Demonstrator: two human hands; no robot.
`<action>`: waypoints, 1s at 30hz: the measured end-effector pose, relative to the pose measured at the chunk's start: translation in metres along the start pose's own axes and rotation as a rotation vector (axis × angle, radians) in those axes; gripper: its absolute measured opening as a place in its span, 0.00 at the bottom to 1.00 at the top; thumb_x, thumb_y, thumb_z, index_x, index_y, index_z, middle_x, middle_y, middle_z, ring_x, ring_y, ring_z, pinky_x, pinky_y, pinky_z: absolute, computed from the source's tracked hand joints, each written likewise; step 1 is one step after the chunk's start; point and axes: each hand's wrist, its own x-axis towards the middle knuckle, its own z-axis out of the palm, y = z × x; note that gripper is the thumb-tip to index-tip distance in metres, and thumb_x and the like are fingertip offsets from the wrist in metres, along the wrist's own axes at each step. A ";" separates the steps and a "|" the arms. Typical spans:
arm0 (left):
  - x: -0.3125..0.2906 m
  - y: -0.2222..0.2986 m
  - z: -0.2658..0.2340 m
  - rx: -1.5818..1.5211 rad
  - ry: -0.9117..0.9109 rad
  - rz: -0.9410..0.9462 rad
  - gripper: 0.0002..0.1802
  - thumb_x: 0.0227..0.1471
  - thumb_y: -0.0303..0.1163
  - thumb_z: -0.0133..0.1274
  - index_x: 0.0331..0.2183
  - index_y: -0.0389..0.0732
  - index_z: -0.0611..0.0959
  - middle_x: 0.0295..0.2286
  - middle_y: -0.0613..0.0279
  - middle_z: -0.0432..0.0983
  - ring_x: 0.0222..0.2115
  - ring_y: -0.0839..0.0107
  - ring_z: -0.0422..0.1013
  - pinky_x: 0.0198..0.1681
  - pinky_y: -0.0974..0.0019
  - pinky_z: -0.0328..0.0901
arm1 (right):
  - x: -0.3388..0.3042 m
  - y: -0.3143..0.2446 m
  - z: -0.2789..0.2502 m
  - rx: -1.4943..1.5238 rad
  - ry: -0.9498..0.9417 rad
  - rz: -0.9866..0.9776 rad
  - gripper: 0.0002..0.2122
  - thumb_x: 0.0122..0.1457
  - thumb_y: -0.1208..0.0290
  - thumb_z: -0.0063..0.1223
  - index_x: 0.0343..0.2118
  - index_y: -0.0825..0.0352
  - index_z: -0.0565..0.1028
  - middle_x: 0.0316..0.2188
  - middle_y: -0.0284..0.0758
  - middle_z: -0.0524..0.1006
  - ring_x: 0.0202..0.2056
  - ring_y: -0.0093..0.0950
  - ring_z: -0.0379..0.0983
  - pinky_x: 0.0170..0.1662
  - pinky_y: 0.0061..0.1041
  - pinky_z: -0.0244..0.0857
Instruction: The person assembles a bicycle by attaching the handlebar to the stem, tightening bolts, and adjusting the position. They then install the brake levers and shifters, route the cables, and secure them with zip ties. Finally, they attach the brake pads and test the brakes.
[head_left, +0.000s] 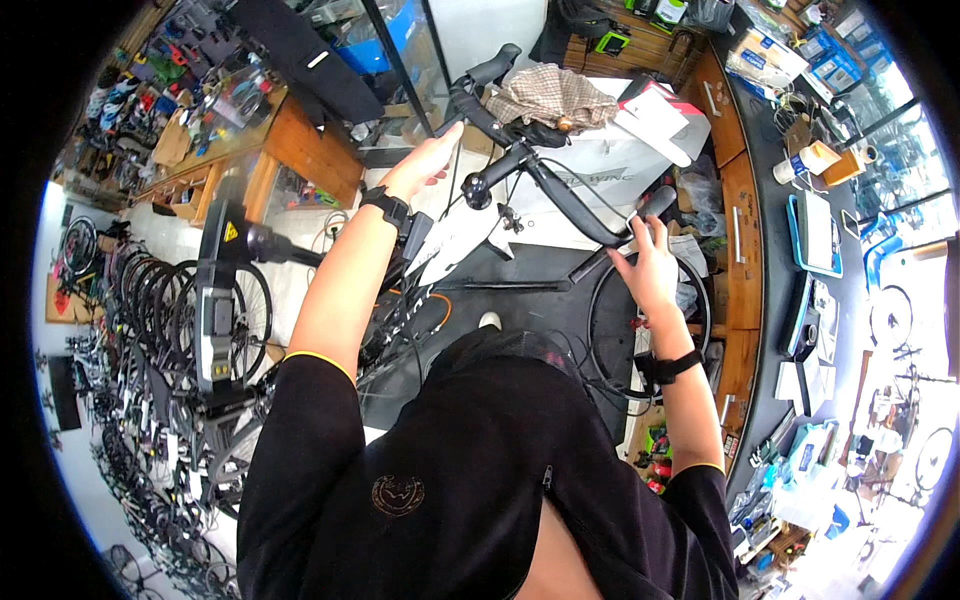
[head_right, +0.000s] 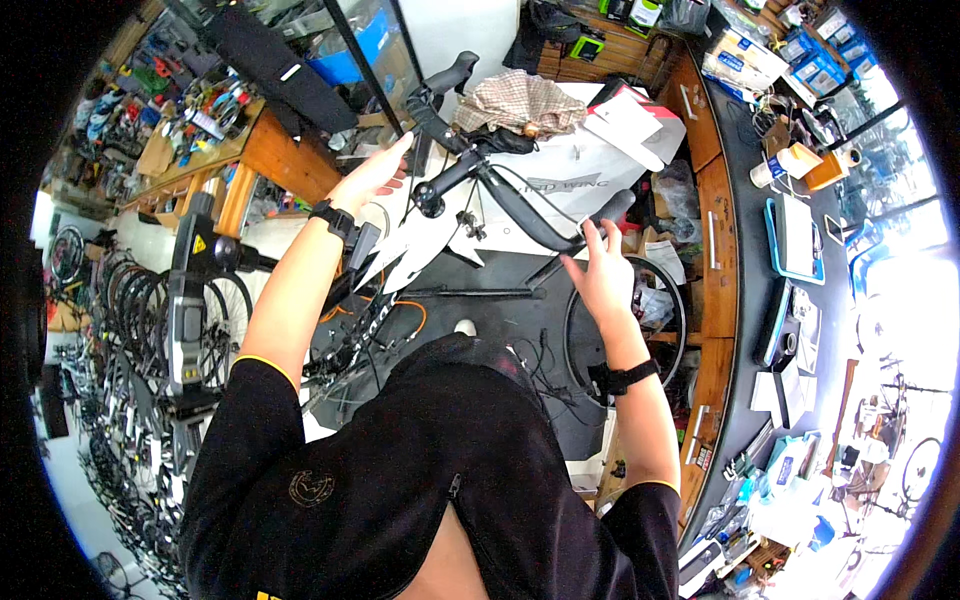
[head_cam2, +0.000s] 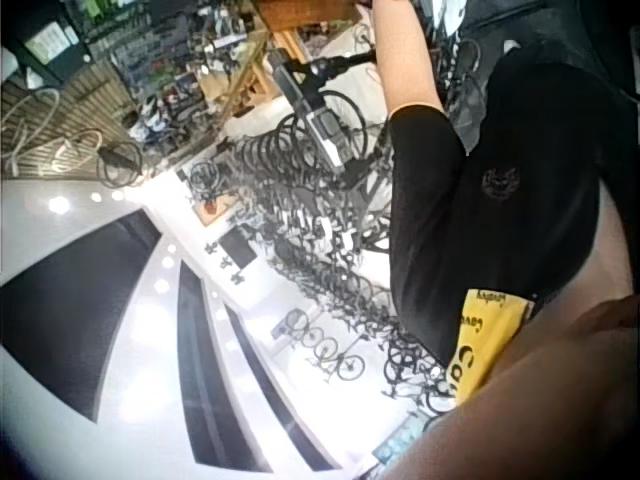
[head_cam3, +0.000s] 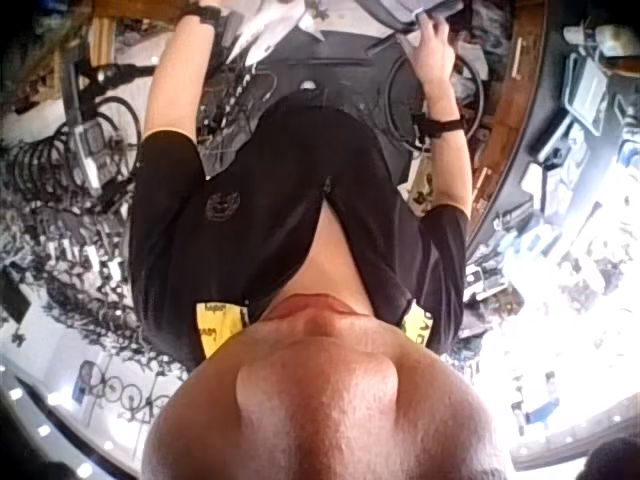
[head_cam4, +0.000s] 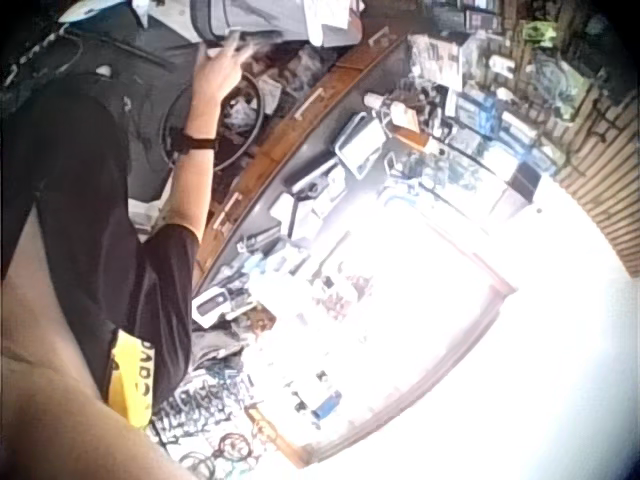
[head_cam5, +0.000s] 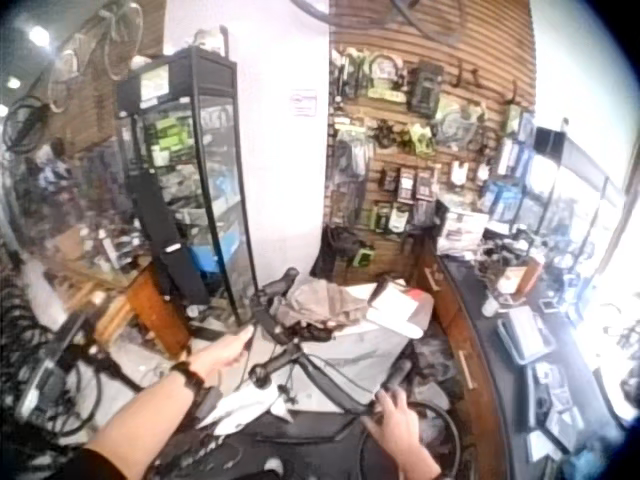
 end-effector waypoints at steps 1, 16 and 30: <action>0.008 0.004 0.002 -0.048 -0.053 -0.019 0.57 0.53 0.75 0.36 0.59 0.29 0.65 0.52 0.37 0.67 0.50 0.51 0.69 0.53 0.50 0.63 | -0.002 0.000 -0.001 -0.002 -0.012 0.013 0.29 0.51 0.61 0.67 0.56 0.61 0.68 0.57 0.43 0.66 0.41 0.46 0.77 0.39 0.38 0.74; 0.062 0.011 0.016 -0.049 -0.073 -0.023 0.42 0.48 0.72 0.51 0.42 0.39 0.79 0.29 0.62 0.69 0.29 0.70 0.66 0.34 0.60 0.60 | 0.005 0.004 -0.002 -0.011 -0.053 0.007 0.28 0.49 0.70 0.67 0.56 0.57 0.71 0.55 0.42 0.68 0.38 0.43 0.78 0.35 0.35 0.75; 0.062 0.022 0.028 -0.168 -0.020 -0.160 0.39 0.46 0.67 0.55 0.36 0.36 0.78 0.30 0.56 0.76 0.27 0.66 0.74 0.32 0.61 0.68 | 0.011 0.016 0.003 0.047 -0.051 -0.060 0.28 0.50 0.70 0.66 0.57 0.57 0.71 0.55 0.43 0.69 0.35 0.43 0.79 0.35 0.36 0.75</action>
